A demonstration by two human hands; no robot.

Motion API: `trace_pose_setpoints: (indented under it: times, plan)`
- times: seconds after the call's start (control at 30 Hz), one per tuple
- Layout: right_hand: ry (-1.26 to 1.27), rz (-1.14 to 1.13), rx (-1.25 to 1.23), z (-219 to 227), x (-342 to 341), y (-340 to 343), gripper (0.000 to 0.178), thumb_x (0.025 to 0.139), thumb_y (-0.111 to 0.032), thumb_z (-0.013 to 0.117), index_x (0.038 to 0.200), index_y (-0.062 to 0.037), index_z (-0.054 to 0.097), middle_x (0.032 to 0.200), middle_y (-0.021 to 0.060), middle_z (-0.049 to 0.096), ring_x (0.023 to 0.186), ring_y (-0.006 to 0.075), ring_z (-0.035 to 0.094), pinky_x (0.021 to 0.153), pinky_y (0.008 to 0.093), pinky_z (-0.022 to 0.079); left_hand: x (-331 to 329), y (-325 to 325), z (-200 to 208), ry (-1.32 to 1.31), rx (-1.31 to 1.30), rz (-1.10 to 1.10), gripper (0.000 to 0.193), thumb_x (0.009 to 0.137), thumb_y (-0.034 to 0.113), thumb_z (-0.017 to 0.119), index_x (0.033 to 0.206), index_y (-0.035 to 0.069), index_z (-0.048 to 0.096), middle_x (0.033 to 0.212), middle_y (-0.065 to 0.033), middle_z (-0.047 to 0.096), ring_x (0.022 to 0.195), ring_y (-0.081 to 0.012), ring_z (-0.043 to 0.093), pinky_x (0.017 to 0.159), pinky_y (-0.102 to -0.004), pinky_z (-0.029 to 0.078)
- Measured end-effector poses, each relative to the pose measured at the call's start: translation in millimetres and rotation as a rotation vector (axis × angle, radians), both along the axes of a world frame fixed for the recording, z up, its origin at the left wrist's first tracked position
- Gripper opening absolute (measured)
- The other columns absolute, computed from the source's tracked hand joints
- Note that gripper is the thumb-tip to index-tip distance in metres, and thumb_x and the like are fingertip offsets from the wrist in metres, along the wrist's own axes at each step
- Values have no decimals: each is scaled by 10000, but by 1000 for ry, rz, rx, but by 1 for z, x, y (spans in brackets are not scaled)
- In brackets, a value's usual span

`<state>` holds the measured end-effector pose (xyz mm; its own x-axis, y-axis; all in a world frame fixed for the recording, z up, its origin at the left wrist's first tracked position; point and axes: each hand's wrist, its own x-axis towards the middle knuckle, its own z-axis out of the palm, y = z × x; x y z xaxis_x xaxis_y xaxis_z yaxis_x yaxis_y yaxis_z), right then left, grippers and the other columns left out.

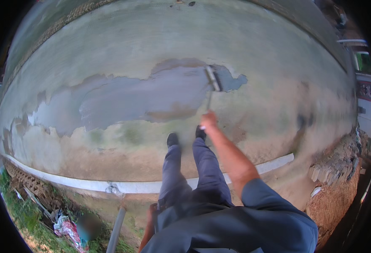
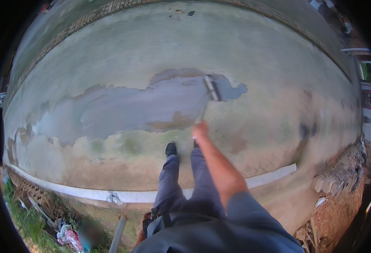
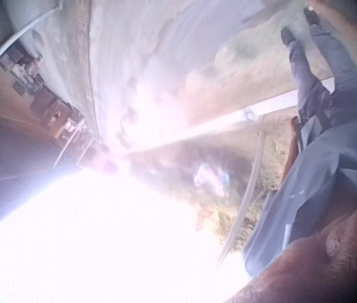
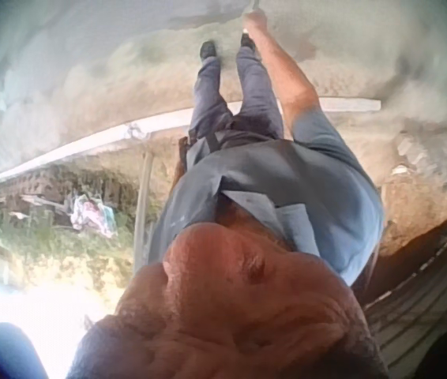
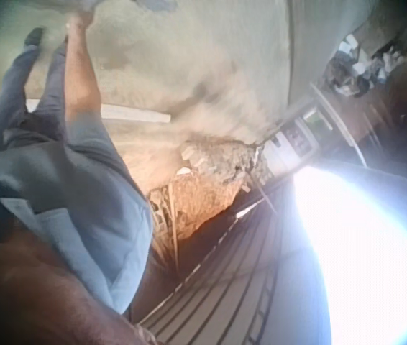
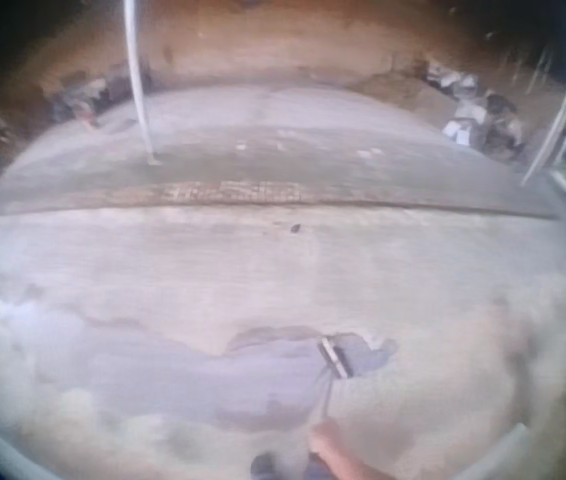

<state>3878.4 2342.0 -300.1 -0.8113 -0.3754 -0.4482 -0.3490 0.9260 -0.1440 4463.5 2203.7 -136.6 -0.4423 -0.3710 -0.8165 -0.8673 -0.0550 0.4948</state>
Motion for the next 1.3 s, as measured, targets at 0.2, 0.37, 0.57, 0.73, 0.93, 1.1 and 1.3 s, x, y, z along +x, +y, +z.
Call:
trace_pose_setpoints:
  times: [0.2, 0.37, 0.57, 0.73, 0.93, 1.1, 1.3]
  plan:
    - [-766, -757, -753, 71, 87, -100, 526, 740, -41, 514, 1261, -20, 438, 656, 77, 523, 425, 170, 475, 336, 283, 338, -31, 6, 28, -19, 153, 196, 380, 842, 222, 502, 1148, -2, 473, 895, -156, 649, 751, -186, 617, 664, -301, 493]
    - [-972, -906, -857, 176, 18, -28, 576, 772, -48, 525, 1330, -101, 396, 610, 15, 475, 389, 81, 362, 325, 239, 289, -76, -6, 31, -67, 205, 166, 392, 856, 245, 486, 1159, -5, 480, 976, -175, 634, 810, -201, 616, 692, -302, 495]
    - [-515, -885, -729, 138, -47, 89, 520, 777, -38, 553, 1278, -134, 454, 596, 1, 467, 383, 83, 384, 307, 255, 299, -86, -10, 34, -132, 86, -23, 389, 879, 281, 463, 1156, 11, 511, 987, -172, 634, 835, -213, 621, 706, -311, 499]
    - [-356, -1126, -800, 114, -97, 139, 244, 768, -19, 527, 1000, -91, 519, 574, 12, 441, 374, 96, 391, 304, 266, 305, -71, 0, 40, -265, -170, -291, 447, 784, 382, 619, 1073, 42, 587, 938, -133, 654, 830, -211, 630, 700, -332, 492]
    - [-516, -1145, -828, 76, -91, 88, 88, 764, -29, 513, 801, -87, 458, 566, 21, 417, 385, 124, 401, 302, 296, 321, -65, 25, 52, -520, -197, -289, 581, 686, 549, 658, 1024, 77, 629, 936, -152, 649, 844, -253, 630, 722, -364, 483]
    - [-118, -676, -529, 27, -16, -19, 144, 731, -63, 528, 869, -22, 545, 763, 178, 596, 652, 317, 606, 553, 404, 490, -45, 17, 42, -198, -11, 104, 430, 795, 406, 569, 1026, 47, 621, 907, -137, 650, 826, -221, 620, 727, -347, 478]
    - [-105, -109, -757, 45, 85, -174, 428, 746, -122, 560, 1162, -36, 505, 842, 208, 601, 761, 366, 596, 654, 407, 479, -21, 17, 36, -189, -63, 84, 340, 826, 312, 536, 1014, 42, 620, 866, -110, 649, 793, -193, 610, 689, -302, 476]
